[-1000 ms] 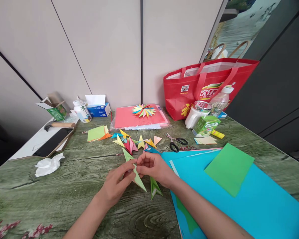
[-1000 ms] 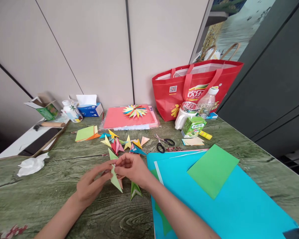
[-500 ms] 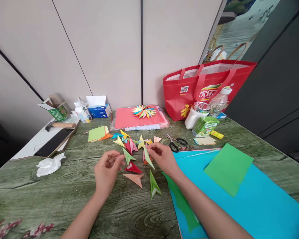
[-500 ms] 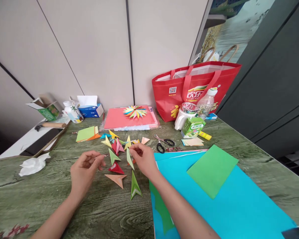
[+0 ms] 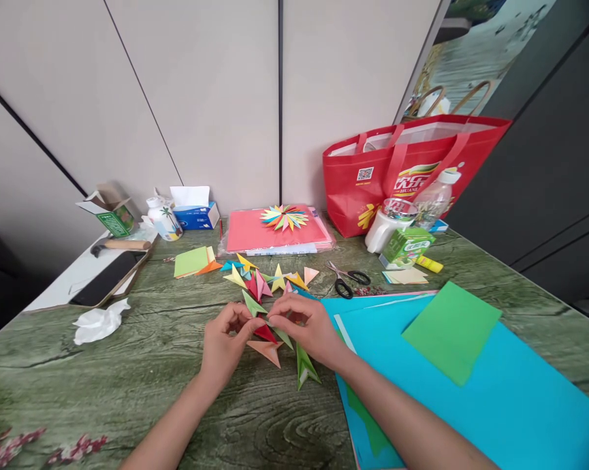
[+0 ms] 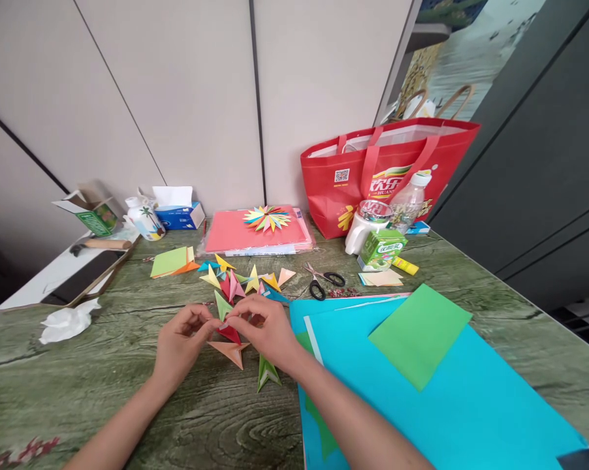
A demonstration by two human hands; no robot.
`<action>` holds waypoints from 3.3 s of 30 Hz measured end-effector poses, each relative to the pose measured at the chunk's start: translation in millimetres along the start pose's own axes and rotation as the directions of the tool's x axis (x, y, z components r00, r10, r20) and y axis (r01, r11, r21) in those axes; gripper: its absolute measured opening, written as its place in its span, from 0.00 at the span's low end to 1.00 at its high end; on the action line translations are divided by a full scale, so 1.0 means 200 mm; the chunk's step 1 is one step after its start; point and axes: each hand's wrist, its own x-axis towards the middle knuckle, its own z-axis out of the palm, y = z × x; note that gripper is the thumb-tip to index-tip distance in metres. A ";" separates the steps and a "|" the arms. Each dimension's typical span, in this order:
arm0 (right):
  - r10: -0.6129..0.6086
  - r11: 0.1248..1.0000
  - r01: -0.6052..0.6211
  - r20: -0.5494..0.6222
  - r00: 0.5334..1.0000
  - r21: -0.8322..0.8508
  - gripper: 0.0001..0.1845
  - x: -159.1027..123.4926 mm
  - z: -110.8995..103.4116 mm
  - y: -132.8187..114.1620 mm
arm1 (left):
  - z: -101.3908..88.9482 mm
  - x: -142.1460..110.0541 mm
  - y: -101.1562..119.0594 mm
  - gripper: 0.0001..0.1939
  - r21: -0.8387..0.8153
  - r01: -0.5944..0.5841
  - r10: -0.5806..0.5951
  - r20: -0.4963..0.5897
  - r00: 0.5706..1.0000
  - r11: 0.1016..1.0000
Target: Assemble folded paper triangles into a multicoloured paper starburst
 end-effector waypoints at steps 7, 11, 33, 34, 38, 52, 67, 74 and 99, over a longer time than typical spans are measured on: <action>0.035 0.998 -0.041 0.100 0.994 0.057 0.06 -0.01 -0.01 -0.01 | 0.00 0.00 0.00 0.09 -0.032 0.021 -0.019 0.061 0.998 0.999; -0.019 1.000 0.018 0.086 0.996 0.013 0.08 0.00 0.00 0.00 | 0.00 0.00 0.00 0.10 -0.032 0.024 -0.019 0.150 0.988 0.999; 0.256 0.917 -0.165 -0.219 0.942 0.363 0.12 0.06 -0.08 0.12 | -0.10 0.15 -0.17 0.13 0.236 0.024 -0.007 -0.073 0.997 0.971; 0.259 0.914 -0.164 -0.224 0.940 0.370 0.12 0.06 -0.07 0.12 | -0.09 0.15 -0.19 0.13 0.284 0.024 -0.015 -0.031 0.999 0.959; 0.279 0.892 -0.162 -0.233 0.931 0.422 0.11 0.06 -0.08 0.12 | -0.07 0.14 -0.22 0.16 0.362 -0.024 0.006 0.050 0.999 0.932; 0.334 0.815 -0.183 -0.187 0.924 0.550 0.16 0.06 -0.11 0.13 | -0.09 0.17 -0.26 0.17 0.365 -0.012 0.044 -0.080 0.996 0.931; 0.379 0.832 -0.186 -0.292 0.878 0.523 0.17 0.07 -0.13 0.15 | -0.09 0.16 -0.23 0.17 0.523 -0.064 0.057 0.030 0.998 0.850; 0.378 0.842 -0.148 -0.372 0.848 0.519 0.16 0.08 -0.13 0.16 | -0.10 0.19 -0.18 0.18 0.589 -0.181 0.093 0.177 0.980 0.787; 0.333 0.880 -0.069 -0.506 0.796 0.470 0.17 0.09 -0.12 0.24 | -0.11 0.40 -0.32 0.23 0.558 -0.286 0.338 0.012 0.941 0.779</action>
